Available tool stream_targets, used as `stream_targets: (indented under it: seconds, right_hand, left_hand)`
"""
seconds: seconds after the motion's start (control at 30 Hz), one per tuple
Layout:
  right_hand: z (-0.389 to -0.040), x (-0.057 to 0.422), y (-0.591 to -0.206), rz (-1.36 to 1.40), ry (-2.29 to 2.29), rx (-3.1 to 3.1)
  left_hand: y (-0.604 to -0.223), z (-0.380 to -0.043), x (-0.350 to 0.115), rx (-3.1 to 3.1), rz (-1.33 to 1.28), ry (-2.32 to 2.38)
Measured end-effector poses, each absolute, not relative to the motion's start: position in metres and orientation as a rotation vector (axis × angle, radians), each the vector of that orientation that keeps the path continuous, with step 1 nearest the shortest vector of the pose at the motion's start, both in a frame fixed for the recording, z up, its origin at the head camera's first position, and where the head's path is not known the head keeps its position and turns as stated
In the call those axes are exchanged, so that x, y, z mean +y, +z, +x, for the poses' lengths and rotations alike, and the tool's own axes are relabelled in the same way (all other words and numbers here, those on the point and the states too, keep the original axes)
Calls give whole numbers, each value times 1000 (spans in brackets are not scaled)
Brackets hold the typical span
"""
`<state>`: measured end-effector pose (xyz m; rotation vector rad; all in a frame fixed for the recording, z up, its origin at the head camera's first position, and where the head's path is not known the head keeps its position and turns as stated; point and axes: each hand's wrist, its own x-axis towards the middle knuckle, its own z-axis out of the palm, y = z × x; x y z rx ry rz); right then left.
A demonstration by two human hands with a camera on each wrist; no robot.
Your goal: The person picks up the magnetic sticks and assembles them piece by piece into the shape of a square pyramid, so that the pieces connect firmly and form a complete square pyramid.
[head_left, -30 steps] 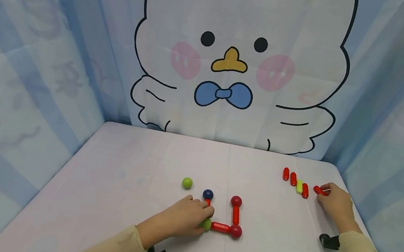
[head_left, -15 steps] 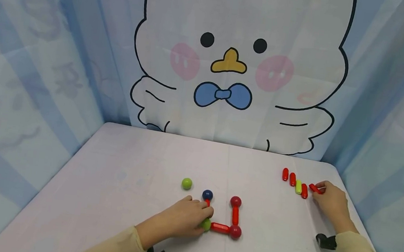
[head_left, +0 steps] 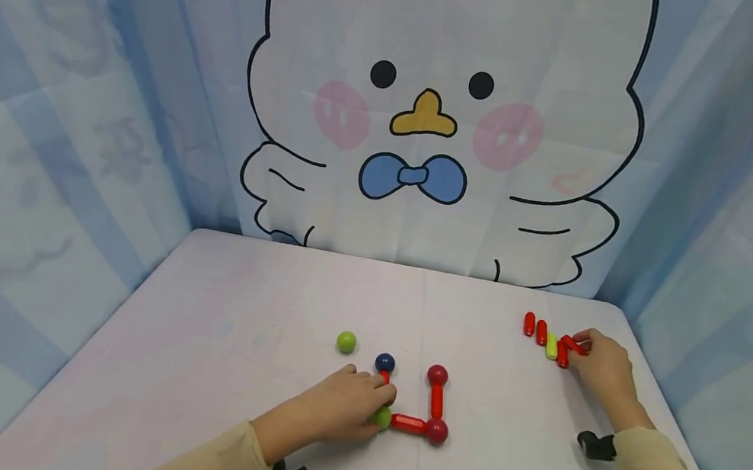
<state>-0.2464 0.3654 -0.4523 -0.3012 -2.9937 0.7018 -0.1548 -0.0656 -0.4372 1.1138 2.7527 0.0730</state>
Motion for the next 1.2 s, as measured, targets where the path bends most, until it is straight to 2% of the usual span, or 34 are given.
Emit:
stream_targets:
  seconds: [1.2]
  right_hand:
    - [-246, 301, -430, -27, 755, -2985]
  left_hand:
    - [-438, -156, -65, 2745, 1115, 59]
